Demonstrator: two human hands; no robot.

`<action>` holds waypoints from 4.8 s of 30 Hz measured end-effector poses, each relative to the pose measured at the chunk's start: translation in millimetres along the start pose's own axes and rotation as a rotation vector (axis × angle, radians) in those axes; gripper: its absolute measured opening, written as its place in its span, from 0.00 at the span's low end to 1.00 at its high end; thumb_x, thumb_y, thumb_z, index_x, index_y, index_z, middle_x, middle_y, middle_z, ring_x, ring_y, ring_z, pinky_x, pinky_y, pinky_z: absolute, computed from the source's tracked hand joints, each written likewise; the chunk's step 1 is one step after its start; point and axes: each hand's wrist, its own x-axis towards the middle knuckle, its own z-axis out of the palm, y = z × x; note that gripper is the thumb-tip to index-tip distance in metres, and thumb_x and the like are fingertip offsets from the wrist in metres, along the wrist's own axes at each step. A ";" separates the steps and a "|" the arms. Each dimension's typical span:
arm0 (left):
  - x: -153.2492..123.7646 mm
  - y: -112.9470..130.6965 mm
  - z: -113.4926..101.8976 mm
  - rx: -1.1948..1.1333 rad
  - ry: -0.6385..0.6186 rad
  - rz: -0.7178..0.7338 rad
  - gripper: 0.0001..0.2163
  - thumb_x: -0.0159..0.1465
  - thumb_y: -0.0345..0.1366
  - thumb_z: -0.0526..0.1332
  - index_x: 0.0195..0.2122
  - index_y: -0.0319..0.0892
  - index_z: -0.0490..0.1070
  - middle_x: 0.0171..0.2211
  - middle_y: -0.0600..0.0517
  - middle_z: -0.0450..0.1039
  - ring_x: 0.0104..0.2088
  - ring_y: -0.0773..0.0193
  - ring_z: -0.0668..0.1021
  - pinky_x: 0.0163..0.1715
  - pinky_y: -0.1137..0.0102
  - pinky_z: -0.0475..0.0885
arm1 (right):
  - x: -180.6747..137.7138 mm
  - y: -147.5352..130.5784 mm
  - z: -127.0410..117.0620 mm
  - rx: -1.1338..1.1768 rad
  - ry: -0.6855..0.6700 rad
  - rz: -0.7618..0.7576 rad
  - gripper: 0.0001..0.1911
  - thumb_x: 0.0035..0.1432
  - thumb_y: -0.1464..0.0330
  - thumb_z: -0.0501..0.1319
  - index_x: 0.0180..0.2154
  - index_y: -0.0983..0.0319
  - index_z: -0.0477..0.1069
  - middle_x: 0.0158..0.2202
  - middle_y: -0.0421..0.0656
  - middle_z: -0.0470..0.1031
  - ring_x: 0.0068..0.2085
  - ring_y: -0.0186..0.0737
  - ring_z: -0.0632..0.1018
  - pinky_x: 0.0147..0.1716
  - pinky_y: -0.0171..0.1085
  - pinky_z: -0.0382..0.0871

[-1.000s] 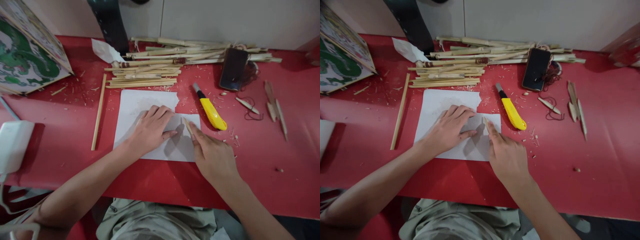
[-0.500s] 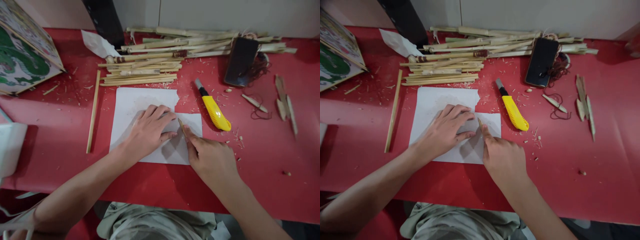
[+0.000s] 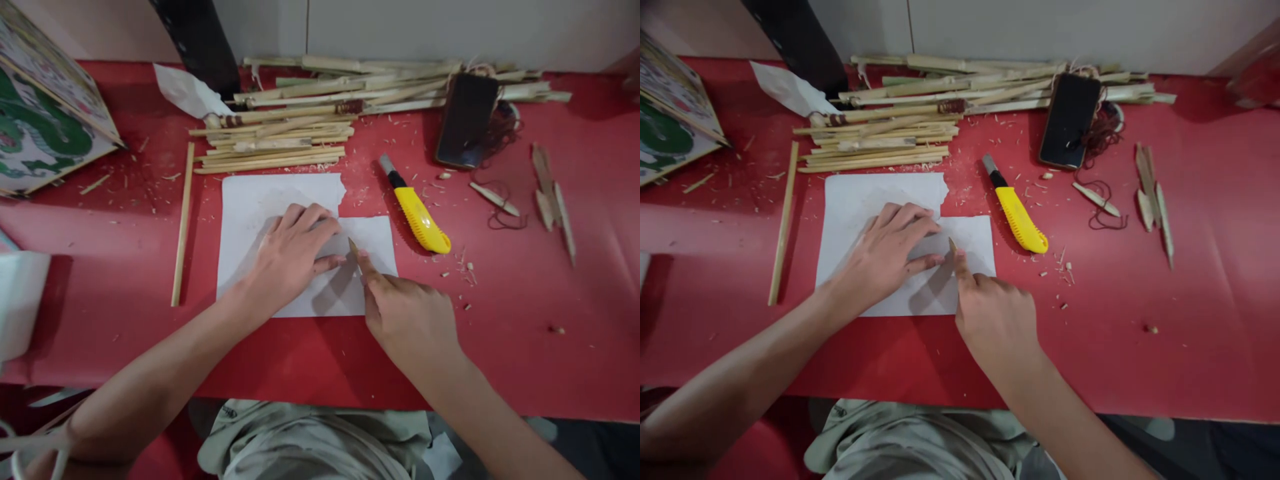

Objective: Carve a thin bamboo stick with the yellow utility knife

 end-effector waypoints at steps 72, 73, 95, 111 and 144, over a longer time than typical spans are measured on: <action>-3.1 -3.6 -11.0 -0.278 0.629 0.223 0.10 0.72 0.39 0.58 0.37 0.42 0.76 0.35 0.48 0.79 0.39 0.61 0.76 0.44 0.62 0.70 | 66.1 29.4 -21.4 2.010 -0.491 -0.088 0.22 0.65 0.51 0.61 0.41 0.64 0.77 0.18 0.29 0.48 0.19 0.28 0.44 0.17 0.30 0.44; -2.6 -7.5 -12.3 -0.350 0.636 0.144 0.11 0.71 0.39 0.59 0.35 0.42 0.76 0.33 0.49 0.79 0.37 0.62 0.76 0.42 0.64 0.70 | 72.3 28.3 -22.4 1.962 -0.446 -0.106 0.27 0.64 0.46 0.59 0.42 0.65 0.78 0.18 0.30 0.52 0.19 0.28 0.47 0.17 0.31 0.45; -9.5 11.2 -11.8 -0.675 0.372 0.000 0.17 0.72 0.43 0.54 0.30 0.41 0.74 0.30 0.51 0.78 0.32 0.65 0.76 0.34 0.69 0.66 | 71.3 -10.9 3.2 1.233 0.194 -0.222 0.30 0.60 0.42 0.57 0.26 0.62 0.73 0.19 0.36 0.62 0.23 0.33 0.63 0.24 0.35 0.56; -3.6 -0.8 2.3 -0.728 0.445 -0.205 0.18 0.75 0.50 0.47 0.46 0.43 0.69 0.31 0.53 0.70 0.32 0.65 0.72 0.34 0.68 0.64 | 83.7 81.6 21.5 0.374 0.357 0.296 0.27 0.57 0.51 0.64 0.49 0.64 0.71 0.48 0.57 0.75 0.50 0.57 0.73 0.48 0.47 0.64; -9.8 9.9 -6.7 -0.634 0.309 -0.236 0.24 0.72 0.59 0.43 0.42 0.44 0.64 0.40 0.47 0.76 0.43 0.56 0.79 0.44 0.63 0.70 | 65.7 2.4 11.2 0.662 0.367 -0.191 0.32 0.70 0.48 0.47 0.51 0.67 0.74 0.40 0.53 0.81 0.37 0.49 0.79 0.35 0.40 0.64</action>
